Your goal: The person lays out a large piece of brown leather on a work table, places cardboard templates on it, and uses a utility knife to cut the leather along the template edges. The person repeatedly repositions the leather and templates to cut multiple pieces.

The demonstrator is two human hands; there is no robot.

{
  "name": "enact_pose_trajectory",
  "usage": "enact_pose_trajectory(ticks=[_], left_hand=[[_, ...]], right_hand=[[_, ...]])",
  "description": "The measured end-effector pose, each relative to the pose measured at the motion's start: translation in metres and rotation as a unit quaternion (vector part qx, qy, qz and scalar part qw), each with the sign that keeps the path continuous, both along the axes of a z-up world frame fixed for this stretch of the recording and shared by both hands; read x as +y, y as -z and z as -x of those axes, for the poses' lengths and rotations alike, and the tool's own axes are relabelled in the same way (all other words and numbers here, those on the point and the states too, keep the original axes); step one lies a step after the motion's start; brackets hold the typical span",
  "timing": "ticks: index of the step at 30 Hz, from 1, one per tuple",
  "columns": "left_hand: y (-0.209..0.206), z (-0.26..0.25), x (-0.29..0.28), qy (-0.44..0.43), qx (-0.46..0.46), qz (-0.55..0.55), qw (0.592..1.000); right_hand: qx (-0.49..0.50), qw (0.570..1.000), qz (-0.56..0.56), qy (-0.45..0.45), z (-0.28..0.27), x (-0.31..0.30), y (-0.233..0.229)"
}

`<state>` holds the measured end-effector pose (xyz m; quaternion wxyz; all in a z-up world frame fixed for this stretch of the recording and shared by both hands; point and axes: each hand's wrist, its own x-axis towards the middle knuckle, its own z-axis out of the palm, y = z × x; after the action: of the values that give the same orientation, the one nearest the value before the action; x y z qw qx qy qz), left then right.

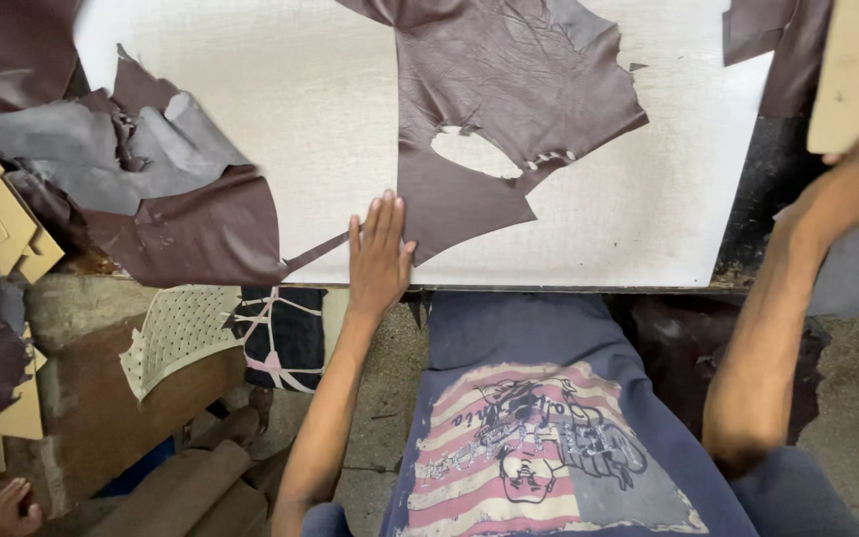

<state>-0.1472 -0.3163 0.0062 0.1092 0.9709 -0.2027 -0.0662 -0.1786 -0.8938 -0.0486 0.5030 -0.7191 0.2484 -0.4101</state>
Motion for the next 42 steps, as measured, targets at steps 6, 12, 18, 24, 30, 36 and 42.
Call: enact_pose_trajectory(ticks=[6,12,18,24,30,36,42], left_hand=[[0.008,0.019,0.04,-0.156,-0.027,0.17,0.973],[-0.02,-0.031,0.08,-0.278,-0.075,0.123,0.95],[-0.028,-0.014,0.03,-0.101,0.018,0.318,0.943],[0.0,0.01,-0.012,-0.099,0.038,0.395,0.913],[0.011,-0.014,0.005,-0.054,0.035,0.395,0.916],[0.016,-0.013,0.008,-0.022,0.031,0.384,0.922],[-0.004,-0.007,-0.007,0.074,0.039,0.231,0.969]], right_hand=[[0.088,0.979,-0.161,-0.094,0.053,0.109,-0.049],[0.244,0.921,-0.093,-0.29,0.006,0.252,-0.087],[0.256,0.943,0.021,-0.211,0.008,0.306,-0.089],[0.284,0.945,0.006,-0.16,0.038,0.322,-0.076],[0.24,0.961,-0.007,-0.14,0.036,0.331,-0.057],[0.263,0.954,0.035,-0.139,0.037,0.334,-0.078],[0.403,0.868,0.186,-0.223,0.002,0.352,-0.122]])
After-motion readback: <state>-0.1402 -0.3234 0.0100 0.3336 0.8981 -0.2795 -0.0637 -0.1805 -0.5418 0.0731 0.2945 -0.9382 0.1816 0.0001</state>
